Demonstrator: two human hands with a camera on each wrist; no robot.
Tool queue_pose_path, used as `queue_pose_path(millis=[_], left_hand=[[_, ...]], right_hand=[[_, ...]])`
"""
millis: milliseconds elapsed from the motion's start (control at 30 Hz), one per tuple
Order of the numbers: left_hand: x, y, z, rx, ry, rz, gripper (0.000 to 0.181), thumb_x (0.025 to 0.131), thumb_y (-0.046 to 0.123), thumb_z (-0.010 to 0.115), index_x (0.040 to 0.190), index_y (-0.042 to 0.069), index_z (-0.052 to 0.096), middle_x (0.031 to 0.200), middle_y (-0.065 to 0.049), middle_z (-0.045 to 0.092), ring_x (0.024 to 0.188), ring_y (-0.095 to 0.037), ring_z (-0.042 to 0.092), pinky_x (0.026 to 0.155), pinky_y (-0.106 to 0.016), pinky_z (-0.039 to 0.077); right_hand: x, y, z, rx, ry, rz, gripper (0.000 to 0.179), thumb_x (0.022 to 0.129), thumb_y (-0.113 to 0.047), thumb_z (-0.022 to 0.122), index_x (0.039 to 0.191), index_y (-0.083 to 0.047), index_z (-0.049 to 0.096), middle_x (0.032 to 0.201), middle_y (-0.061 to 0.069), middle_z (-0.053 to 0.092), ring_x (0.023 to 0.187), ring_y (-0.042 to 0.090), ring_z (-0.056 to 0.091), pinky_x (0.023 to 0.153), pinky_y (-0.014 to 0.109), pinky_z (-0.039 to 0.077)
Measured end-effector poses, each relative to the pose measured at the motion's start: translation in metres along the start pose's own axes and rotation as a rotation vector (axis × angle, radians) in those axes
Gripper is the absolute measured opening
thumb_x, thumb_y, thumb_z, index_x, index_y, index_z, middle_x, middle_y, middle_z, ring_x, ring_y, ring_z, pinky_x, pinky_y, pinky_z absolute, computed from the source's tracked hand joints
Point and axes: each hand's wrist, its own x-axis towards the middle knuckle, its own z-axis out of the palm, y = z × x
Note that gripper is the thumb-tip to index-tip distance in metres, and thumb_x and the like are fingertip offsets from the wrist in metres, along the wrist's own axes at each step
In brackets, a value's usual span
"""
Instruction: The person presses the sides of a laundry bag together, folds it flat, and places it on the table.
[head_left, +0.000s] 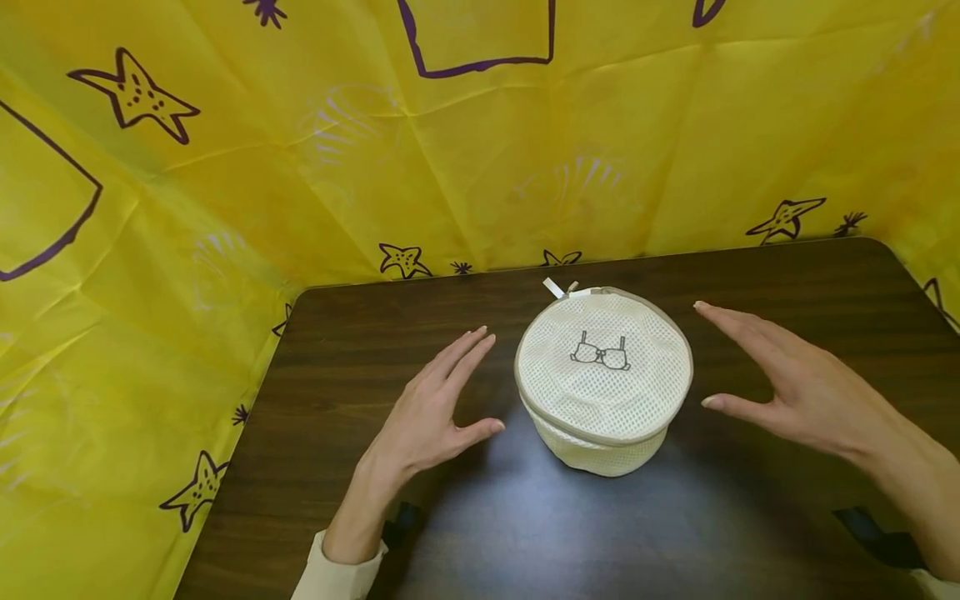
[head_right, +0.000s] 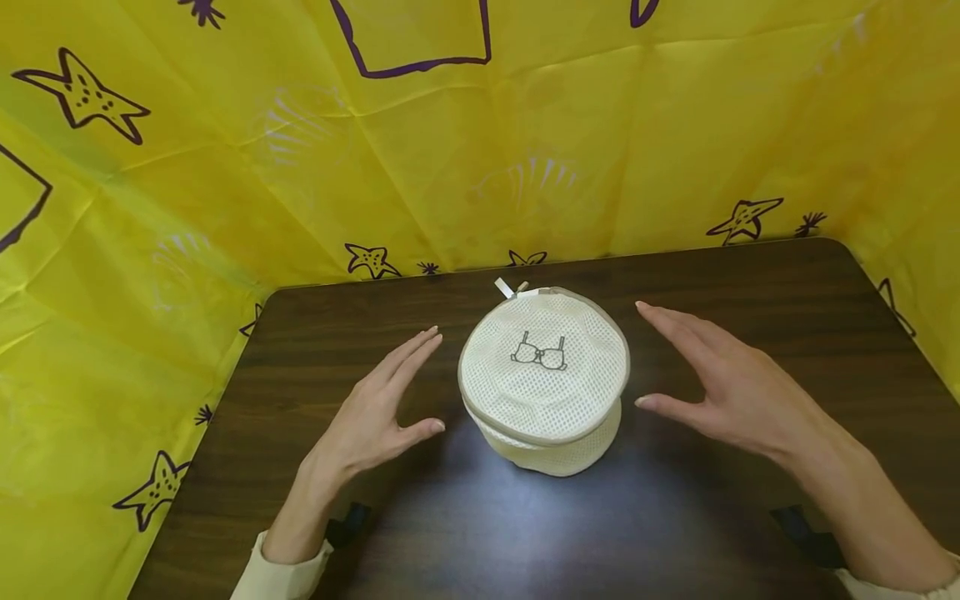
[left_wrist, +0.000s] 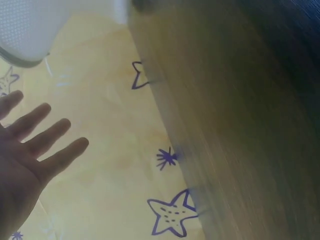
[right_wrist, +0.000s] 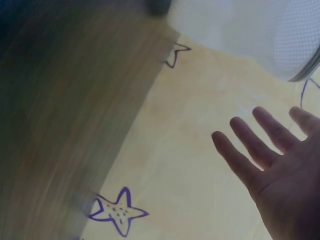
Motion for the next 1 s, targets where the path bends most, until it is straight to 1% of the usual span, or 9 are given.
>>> queue_pose_path(millis=[233, 467, 500, 567, 633, 700, 767, 900, 1000], left_hand=[[0.005, 0.007, -0.003, -0.112, 0.020, 0.028, 0.093, 0.081, 0.054, 0.076, 0.157, 0.022, 0.032, 0.158, 0.005, 0.035, 0.141, -0.015, 0.038, 0.111, -0.041, 0.038], [0.009, 0.010, -0.004, -0.126, 0.033, 0.035, 0.087, 0.086, 0.061, 0.067, 0.156, 0.022, 0.033, 0.157, 0.006, 0.037, 0.140, -0.015, 0.040, 0.111, -0.039, 0.037], [0.009, 0.010, -0.004, -0.128, 0.032, 0.032, 0.087, 0.086, 0.060, 0.068, 0.156, 0.022, 0.033, 0.157, 0.006, 0.037, 0.140, -0.015, 0.040, 0.111, -0.040, 0.037], [0.010, 0.011, -0.003, -0.142, 0.028, 0.025, 0.088, 0.085, 0.054, 0.073, 0.156, 0.023, 0.033, 0.157, 0.006, 0.037, 0.141, -0.015, 0.039, 0.112, -0.040, 0.037], [0.011, 0.012, -0.002, -0.160, 0.023, 0.019, 0.088, 0.083, 0.048, 0.077, 0.156, 0.023, 0.033, 0.156, 0.006, 0.038, 0.140, -0.015, 0.040, 0.112, -0.040, 0.036], [0.012, 0.012, -0.001, -0.180, 0.018, 0.015, 0.088, 0.082, 0.044, 0.078, 0.155, 0.022, 0.034, 0.155, 0.006, 0.040, 0.139, -0.014, 0.041, 0.112, -0.039, 0.037], [0.014, 0.014, 0.001, -0.203, 0.008, 0.017, 0.086, 0.083, 0.042, 0.078, 0.155, 0.022, 0.035, 0.154, 0.006, 0.042, 0.138, -0.014, 0.043, 0.112, -0.039, 0.037], [0.020, 0.017, 0.004, -0.241, -0.014, 0.031, 0.083, 0.086, 0.042, 0.076, 0.155, 0.020, 0.036, 0.153, 0.006, 0.043, 0.136, -0.013, 0.045, 0.111, -0.038, 0.038], [0.023, 0.020, 0.006, -0.259, -0.019, 0.049, 0.080, 0.089, 0.047, 0.072, 0.155, 0.020, 0.036, 0.152, 0.005, 0.044, 0.136, -0.014, 0.045, 0.111, -0.037, 0.038]], right_hand=[[0.003, -0.007, 0.000, -0.029, 0.019, -0.043, 0.109, 0.066, -0.033, 0.093, 0.156, -0.030, 0.032, 0.152, 0.001, 0.045, 0.124, 0.036, 0.054, 0.084, 0.059, 0.048], [0.003, -0.011, -0.001, -0.032, 0.024, -0.051, 0.106, 0.067, -0.032, 0.092, 0.156, -0.028, 0.034, 0.147, 0.003, 0.051, 0.123, 0.033, 0.056, 0.085, 0.057, 0.048], [0.003, -0.012, 0.000, -0.033, 0.024, -0.051, 0.106, 0.067, -0.033, 0.092, 0.155, -0.029, 0.035, 0.147, 0.002, 0.052, 0.124, 0.031, 0.056, 0.087, 0.053, 0.048], [0.004, -0.013, 0.000, -0.034, 0.025, -0.056, 0.104, 0.067, -0.034, 0.092, 0.155, -0.030, 0.036, 0.147, -0.001, 0.052, 0.125, 0.027, 0.055, 0.097, 0.040, 0.046], [0.004, -0.014, 0.000, -0.035, 0.028, -0.061, 0.103, 0.068, -0.034, 0.092, 0.154, -0.031, 0.036, 0.147, -0.003, 0.051, 0.126, 0.023, 0.054, 0.104, 0.021, 0.038], [0.004, -0.014, 0.001, -0.034, 0.031, -0.063, 0.102, 0.068, -0.034, 0.091, 0.154, -0.032, 0.037, 0.147, -0.004, 0.051, 0.127, 0.019, 0.052, 0.102, 0.007, 0.026], [0.004, -0.014, 0.001, -0.027, 0.033, -0.063, 0.101, 0.069, -0.032, 0.091, 0.154, -0.032, 0.037, 0.147, -0.004, 0.051, 0.128, 0.017, 0.051, 0.101, 0.002, 0.019], [0.004, -0.015, 0.001, -0.020, 0.041, -0.069, 0.099, 0.069, -0.031, 0.091, 0.153, -0.032, 0.039, 0.146, -0.005, 0.051, 0.130, 0.011, 0.049, 0.101, 0.002, 0.019], [0.006, -0.016, 0.001, -0.008, 0.050, -0.087, 0.098, 0.069, -0.030, 0.091, 0.152, -0.030, 0.040, 0.145, -0.005, 0.052, 0.130, 0.005, 0.047, 0.101, 0.001, 0.019]])
